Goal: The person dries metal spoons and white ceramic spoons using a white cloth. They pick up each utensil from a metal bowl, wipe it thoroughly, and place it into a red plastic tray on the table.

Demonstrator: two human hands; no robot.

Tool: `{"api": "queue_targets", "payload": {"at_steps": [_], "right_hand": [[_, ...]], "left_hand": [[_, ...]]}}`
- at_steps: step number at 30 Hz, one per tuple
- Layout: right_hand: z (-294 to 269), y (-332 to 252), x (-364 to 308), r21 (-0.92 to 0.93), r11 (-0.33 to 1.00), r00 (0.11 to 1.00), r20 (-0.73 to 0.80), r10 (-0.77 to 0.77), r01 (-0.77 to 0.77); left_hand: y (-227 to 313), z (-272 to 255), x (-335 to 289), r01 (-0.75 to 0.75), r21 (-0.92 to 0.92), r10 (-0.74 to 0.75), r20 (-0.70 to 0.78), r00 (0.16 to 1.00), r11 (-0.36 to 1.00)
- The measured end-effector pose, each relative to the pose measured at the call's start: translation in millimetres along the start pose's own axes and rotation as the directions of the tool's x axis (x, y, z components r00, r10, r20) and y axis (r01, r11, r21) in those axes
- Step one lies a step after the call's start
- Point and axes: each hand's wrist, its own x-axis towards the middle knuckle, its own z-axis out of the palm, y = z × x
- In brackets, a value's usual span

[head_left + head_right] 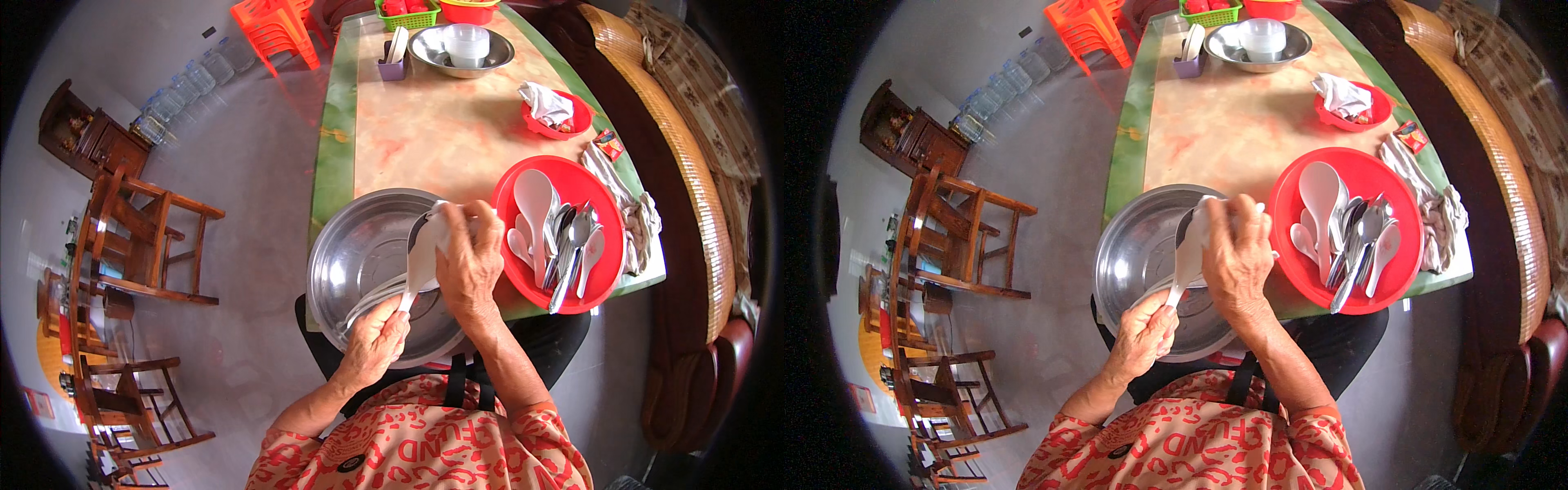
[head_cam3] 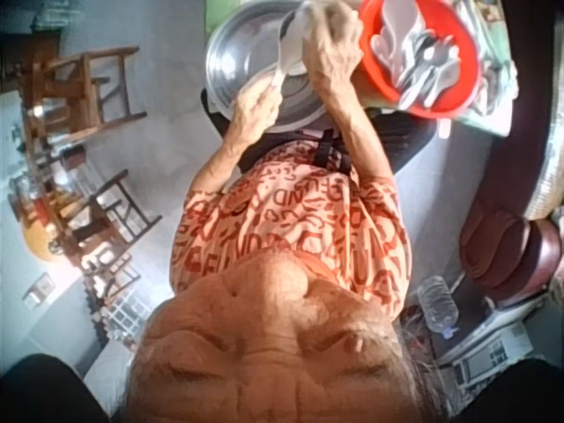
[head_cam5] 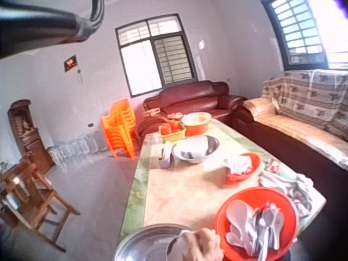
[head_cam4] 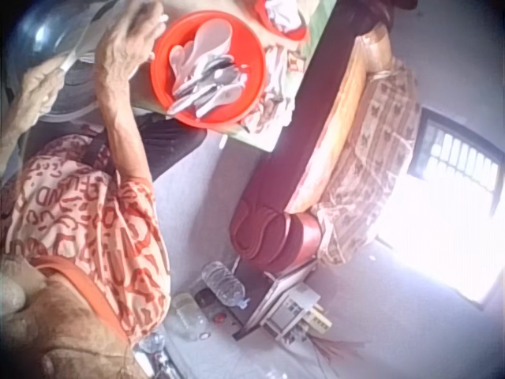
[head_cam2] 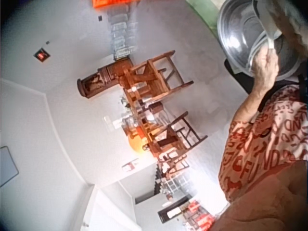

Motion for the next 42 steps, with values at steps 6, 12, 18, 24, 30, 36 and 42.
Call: {"api": "queue_targets", "payload": {"at_steps": [6,12,18,24,30,36,42], "right_hand": [[2.9,14.6,-2.3,0.438,0.854,0.96,0.138,0.244,-0.28],[-19.1,-10.0,0.0,0.63,0.466,0.783,0.532,0.322,-0.621],[-19.4,-17.5,-29.6,0.703,0.587,0.9,0.42,0.115,-0.402],[-24.1,-15.6,3.8,0.723,0.643,0.964,0.245,0.103,-0.252],[-23.6,0.5,17.7,0.727,0.005,0.702,0.661,0.265,-0.686],[-14.1,-6.6,20.6,0.806,-0.186,0.691,0.58,0.431,-0.561],[-3.9,-19.4,12.8,0.821,-0.104,0.707,0.541,0.455,-0.561]], "left_hand": [[-1.4,2.4,0.8,-0.038,0.074,0.04,-0.035,0.999,0.997],[5.1,1.7,4.9,0.034,-0.094,-0.039,-0.055,0.998,0.995],[10.3,-9.9,10.6,0.122,-0.351,-0.107,0.062,0.992,0.928],[1.4,-16.7,5.3,0.17,-0.377,-0.053,0.301,0.952,0.911],[-2.1,-21.1,3.3,0.112,-0.308,0.028,0.417,0.908,0.945],[4.1,1.3,6.0,-0.155,0.083,0.152,0.039,0.988,0.984],[-0.7,12.4,12.7,-0.002,-0.217,-0.006,-0.035,0.999,0.976]]}}
